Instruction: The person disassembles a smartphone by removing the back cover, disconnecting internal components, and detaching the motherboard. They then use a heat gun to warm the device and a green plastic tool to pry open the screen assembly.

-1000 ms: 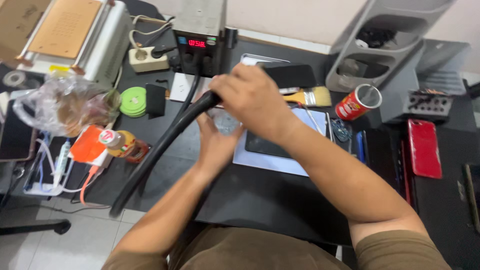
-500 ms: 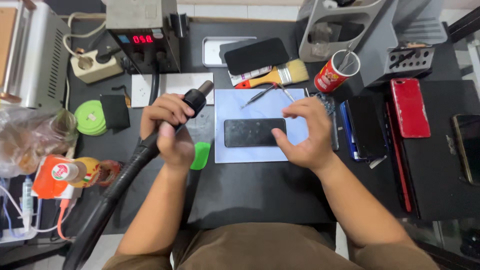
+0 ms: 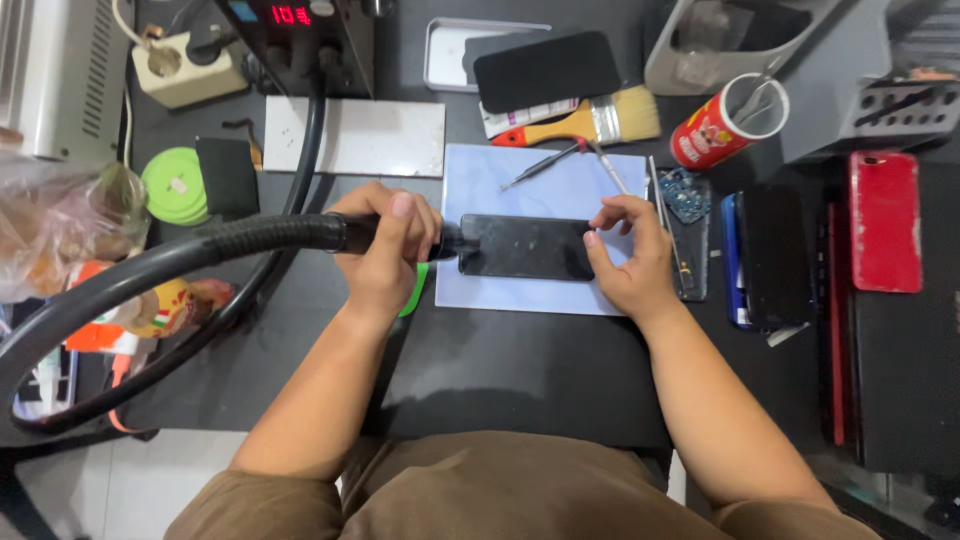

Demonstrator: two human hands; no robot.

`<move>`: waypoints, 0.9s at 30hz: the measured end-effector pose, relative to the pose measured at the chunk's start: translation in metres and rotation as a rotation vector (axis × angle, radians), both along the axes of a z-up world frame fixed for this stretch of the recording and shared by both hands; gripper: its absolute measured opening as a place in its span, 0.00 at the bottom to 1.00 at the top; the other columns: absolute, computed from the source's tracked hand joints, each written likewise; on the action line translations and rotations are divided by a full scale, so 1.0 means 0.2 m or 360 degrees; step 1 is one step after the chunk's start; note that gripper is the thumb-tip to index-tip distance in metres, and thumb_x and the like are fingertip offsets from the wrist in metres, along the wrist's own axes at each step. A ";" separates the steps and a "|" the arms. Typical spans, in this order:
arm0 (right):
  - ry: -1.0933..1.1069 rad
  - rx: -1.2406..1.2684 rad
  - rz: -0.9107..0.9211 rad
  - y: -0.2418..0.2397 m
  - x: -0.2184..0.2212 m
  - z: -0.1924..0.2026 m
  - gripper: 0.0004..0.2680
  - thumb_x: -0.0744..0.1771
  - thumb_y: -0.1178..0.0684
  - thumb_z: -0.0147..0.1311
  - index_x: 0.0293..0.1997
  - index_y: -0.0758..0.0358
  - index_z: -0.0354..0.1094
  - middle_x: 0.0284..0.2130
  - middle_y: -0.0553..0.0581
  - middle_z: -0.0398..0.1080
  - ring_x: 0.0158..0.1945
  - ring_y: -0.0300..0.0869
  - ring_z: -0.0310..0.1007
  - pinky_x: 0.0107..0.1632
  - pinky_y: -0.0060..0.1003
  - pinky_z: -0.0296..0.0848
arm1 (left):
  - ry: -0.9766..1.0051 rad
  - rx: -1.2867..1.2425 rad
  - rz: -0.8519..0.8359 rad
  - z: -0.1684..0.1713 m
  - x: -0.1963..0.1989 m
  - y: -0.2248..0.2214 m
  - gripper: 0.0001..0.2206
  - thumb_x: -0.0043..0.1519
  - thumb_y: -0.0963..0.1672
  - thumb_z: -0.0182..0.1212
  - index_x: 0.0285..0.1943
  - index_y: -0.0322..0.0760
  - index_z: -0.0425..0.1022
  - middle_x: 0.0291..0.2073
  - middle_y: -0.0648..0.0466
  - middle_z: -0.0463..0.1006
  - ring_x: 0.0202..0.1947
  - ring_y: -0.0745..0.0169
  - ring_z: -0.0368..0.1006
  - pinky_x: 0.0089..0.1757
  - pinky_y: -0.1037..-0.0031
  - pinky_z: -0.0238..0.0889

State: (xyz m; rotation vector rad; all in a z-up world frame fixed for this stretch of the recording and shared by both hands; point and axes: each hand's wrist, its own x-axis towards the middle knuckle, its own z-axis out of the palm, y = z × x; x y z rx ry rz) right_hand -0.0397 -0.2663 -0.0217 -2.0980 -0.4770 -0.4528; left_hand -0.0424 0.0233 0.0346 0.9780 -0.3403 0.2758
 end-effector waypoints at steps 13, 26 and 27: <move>0.0101 0.0055 0.0050 -0.02 0.01 -0.01 0.13 0.68 0.60 0.60 0.58 0.63 0.63 0.38 0.54 0.74 0.41 0.41 0.74 0.46 0.35 0.68 | 0.0153 0.0166 0.0231 0.06 0.07 0.01 0.18 0.75 0.42 0.50 0.28 0.39 0.58 0.16 0.57 0.59 0.17 0.66 0.56 0.31 0.69 0.61; 0.0075 -0.0012 0.0073 0.00 0.01 0.05 0.09 0.68 0.59 0.58 0.53 0.63 0.67 0.38 0.55 0.72 0.43 0.44 0.72 0.46 0.37 0.68 | 0.0082 0.0477 0.0106 0.17 -0.01 0.01 0.18 0.75 0.41 0.53 0.27 0.37 0.60 0.17 0.56 0.63 0.17 0.68 0.58 0.27 0.73 0.58; 0.0072 -0.0015 0.0077 0.01 0.02 0.05 0.08 0.68 0.59 0.58 0.53 0.63 0.67 0.37 0.55 0.72 0.43 0.44 0.72 0.46 0.37 0.68 | 0.0083 0.0457 0.0098 0.17 -0.01 -0.01 0.18 0.74 0.41 0.53 0.27 0.36 0.61 0.17 0.57 0.63 0.17 0.69 0.58 0.27 0.73 0.58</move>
